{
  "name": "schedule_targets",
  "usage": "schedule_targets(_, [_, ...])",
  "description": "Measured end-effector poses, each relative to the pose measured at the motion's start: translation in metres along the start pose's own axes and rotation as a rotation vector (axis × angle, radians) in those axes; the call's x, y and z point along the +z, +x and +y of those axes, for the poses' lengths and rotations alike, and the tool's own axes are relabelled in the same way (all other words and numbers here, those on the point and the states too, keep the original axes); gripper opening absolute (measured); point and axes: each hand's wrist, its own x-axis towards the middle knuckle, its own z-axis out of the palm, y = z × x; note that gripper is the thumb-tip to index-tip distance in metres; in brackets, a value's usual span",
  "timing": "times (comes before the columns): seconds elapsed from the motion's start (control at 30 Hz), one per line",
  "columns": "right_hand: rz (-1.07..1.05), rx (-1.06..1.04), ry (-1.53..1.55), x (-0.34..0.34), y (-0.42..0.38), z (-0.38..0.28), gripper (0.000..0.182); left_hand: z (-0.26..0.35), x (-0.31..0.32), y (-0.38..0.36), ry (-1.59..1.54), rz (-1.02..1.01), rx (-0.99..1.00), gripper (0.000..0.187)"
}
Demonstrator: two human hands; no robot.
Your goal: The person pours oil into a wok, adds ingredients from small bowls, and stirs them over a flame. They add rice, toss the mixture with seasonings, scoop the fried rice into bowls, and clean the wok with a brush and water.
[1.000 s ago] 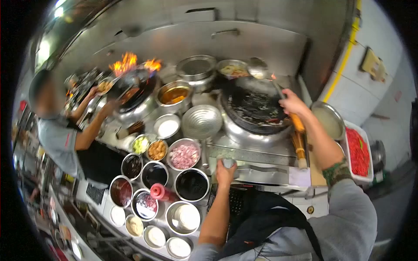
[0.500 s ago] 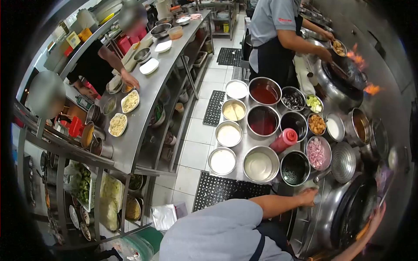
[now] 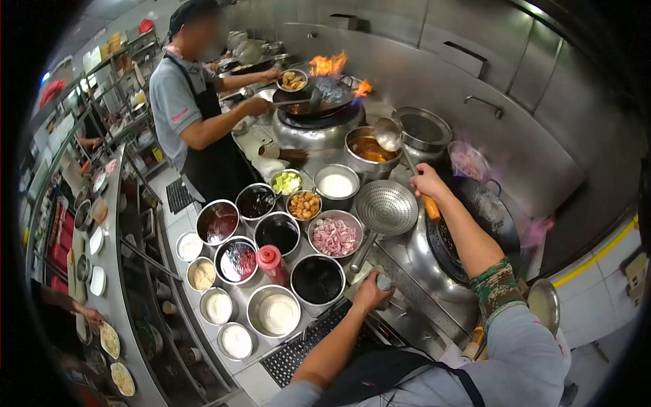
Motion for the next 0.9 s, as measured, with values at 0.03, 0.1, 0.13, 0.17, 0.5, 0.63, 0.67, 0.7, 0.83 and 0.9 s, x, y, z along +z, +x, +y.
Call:
schedule_targets(0.03, [-0.019,0.025,0.054,-0.002,0.000,-0.002,0.050,0.002,-0.001,0.001,0.003,0.003,-0.002,0.077])
schedule_targets(0.1, [-0.033,0.026,0.075,-0.003,-0.003,-0.007,0.051,0.005,-0.001,0.004,0.017,0.018,0.004,0.078])
schedule_targets(0.13, [-0.029,0.008,0.044,-0.001,-0.010,-0.011,0.052,0.005,0.000,0.004,0.028,0.028,0.008,0.079])
schedule_targets(0.17, [-0.026,-0.005,0.015,0.003,-0.017,-0.012,0.052,0.003,0.001,0.001,0.042,0.034,0.009,0.079])
schedule_targets(0.5, [-0.138,0.222,0.987,-0.006,-0.056,0.005,0.027,0.017,-0.008,-0.004,0.070,0.018,-0.002,0.080])
schedule_targets(0.63, [-0.363,0.221,1.453,-0.063,-0.105,0.031,0.009,0.009,-0.003,0.001,0.063,0.006,0.000,0.084])
schedule_targets(0.67, [-0.379,0.228,1.482,-0.082,-0.123,0.038,0.009,0.008,-0.005,0.001,0.060,-0.012,-0.008,0.084])
schedule_targets(0.7, [-0.390,0.238,1.514,-0.100,-0.142,0.045,0.009,0.009,-0.006,0.000,0.059,-0.036,-0.018,0.085])
schedule_targets(0.83, [0.012,0.213,0.819,-0.162,-0.239,0.031,0.043,0.040,-0.014,-0.014,0.126,0.013,0.090,0.091])
schedule_targets(0.9, [0.081,0.259,0.323,-0.185,-0.268,0.042,0.052,0.067,-0.011,-0.021,0.277,0.177,0.362,0.084])
